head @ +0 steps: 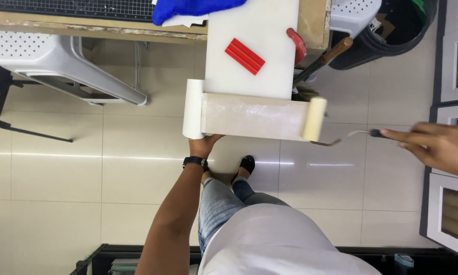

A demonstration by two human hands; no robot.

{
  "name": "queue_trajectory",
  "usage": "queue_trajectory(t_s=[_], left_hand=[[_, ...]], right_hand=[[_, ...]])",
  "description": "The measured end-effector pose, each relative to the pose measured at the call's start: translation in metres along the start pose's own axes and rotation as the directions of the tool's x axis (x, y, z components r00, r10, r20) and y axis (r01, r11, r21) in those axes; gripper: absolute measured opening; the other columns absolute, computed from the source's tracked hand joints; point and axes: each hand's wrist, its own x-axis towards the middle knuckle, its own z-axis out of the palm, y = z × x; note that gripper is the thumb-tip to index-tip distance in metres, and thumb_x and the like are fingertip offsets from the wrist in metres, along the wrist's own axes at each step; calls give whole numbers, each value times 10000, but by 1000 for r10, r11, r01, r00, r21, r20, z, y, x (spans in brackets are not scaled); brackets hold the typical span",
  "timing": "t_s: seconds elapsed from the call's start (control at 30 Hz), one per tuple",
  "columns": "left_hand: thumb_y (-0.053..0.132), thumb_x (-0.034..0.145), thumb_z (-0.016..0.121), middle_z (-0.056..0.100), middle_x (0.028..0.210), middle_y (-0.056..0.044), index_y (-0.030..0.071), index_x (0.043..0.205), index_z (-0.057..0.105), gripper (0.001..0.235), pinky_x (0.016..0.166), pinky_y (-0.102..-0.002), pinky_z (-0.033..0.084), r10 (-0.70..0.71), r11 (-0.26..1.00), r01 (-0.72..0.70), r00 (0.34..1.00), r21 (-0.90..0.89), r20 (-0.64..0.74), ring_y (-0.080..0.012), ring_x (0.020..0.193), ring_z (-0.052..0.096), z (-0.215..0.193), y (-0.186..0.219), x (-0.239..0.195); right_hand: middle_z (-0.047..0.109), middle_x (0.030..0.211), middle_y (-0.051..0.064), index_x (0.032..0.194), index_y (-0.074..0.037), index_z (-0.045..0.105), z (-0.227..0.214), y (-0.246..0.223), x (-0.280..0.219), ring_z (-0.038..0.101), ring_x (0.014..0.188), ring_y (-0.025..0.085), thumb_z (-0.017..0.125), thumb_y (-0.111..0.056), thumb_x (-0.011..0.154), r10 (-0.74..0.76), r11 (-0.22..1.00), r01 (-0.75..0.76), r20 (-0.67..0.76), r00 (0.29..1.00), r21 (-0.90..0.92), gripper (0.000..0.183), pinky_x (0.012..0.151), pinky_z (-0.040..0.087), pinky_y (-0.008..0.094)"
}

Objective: Trimming excess white material from a box using a utility knife and smoothing it with a squeegee and roller.

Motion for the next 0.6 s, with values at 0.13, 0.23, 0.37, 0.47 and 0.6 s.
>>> queue_trajectory(t_s=[0.13,0.23,0.37,0.47,0.6], left_hand=[[179,715,936,646,1369,-129,61,1431,518,837,1149,-417,473,-23,1000,23,1000,-8,-21,-280,1310,596,2,-14,2],[246,699,958,641,1387,-112,76,1449,517,886,1139,-421,475,45,998,-42,997,44,-60,-266,1330,581,3,-21,-2],[186,744,915,662,1351,-125,69,1414,546,774,1128,-437,501,-51,997,50,999,-58,-17,-285,1291,614,6,-22,0],[185,750,911,668,1346,-123,66,1407,560,754,1126,-426,502,-33,998,31,999,-55,-29,-280,1285,622,6,-22,0],[183,730,922,683,1322,-113,69,1385,576,749,1113,-410,513,-49,998,48,998,-39,-33,-267,1263,636,7,-25,0]], right_hand=[[605,824,-225,1443,-739,387,-49,-63,83,653,727,42,518,-534,976,53,998,-56,113,992,27,526,448,458,270],[594,783,-128,1429,-569,545,-53,-77,104,557,597,146,589,-326,1014,-89,959,116,-113,990,258,483,382,378,320],[654,899,-252,1481,-678,392,-45,-22,55,637,682,22,521,-455,995,34,993,-51,152,988,110,550,505,460,246],[665,834,-244,1538,-609,375,-31,8,29,654,647,-26,519,-465,980,39,999,-40,170,985,2,594,564,461,189],[638,882,-259,1442,-731,410,-27,-10,49,599,617,51,450,-512,1024,74,997,-74,98,992,-7,474,417,383,240]])
